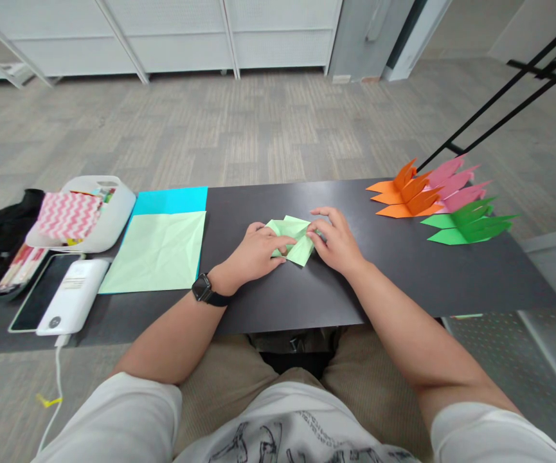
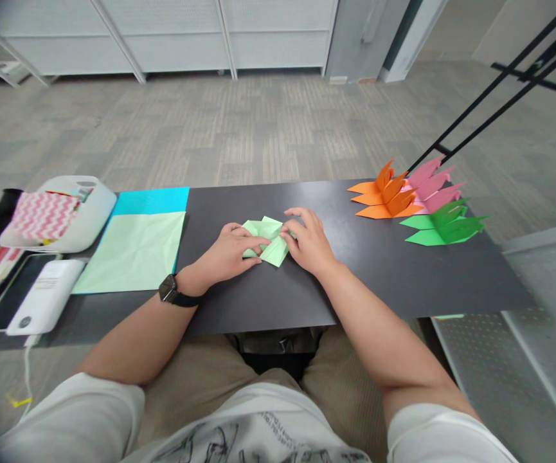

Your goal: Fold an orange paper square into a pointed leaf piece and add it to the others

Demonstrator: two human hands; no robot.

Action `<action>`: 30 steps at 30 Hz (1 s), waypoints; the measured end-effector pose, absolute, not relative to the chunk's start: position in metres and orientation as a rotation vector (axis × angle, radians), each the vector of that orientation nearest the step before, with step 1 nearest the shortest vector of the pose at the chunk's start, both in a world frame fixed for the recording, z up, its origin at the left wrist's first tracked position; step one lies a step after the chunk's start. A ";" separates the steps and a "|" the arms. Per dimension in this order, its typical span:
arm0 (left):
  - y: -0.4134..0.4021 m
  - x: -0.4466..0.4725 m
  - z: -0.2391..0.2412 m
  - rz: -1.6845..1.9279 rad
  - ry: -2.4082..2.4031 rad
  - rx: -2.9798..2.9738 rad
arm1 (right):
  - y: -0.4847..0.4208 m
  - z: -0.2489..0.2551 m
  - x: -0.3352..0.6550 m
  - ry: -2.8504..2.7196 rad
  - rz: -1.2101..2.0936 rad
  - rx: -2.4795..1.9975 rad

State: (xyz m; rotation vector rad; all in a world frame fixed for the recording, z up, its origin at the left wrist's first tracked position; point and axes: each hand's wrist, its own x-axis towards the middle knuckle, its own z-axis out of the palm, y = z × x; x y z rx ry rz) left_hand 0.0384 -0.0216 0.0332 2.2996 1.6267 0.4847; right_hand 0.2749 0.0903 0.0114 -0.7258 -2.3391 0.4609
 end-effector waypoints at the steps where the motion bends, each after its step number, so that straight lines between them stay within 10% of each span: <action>1: -0.022 0.039 0.033 0.493 1.629 2.315 | 0.090 0.013 0.275 -2.336 0.461 -0.711; 30: -0.015 0.044 0.022 0.518 1.947 2.146 | 0.098 0.002 0.272 -2.372 0.417 -0.993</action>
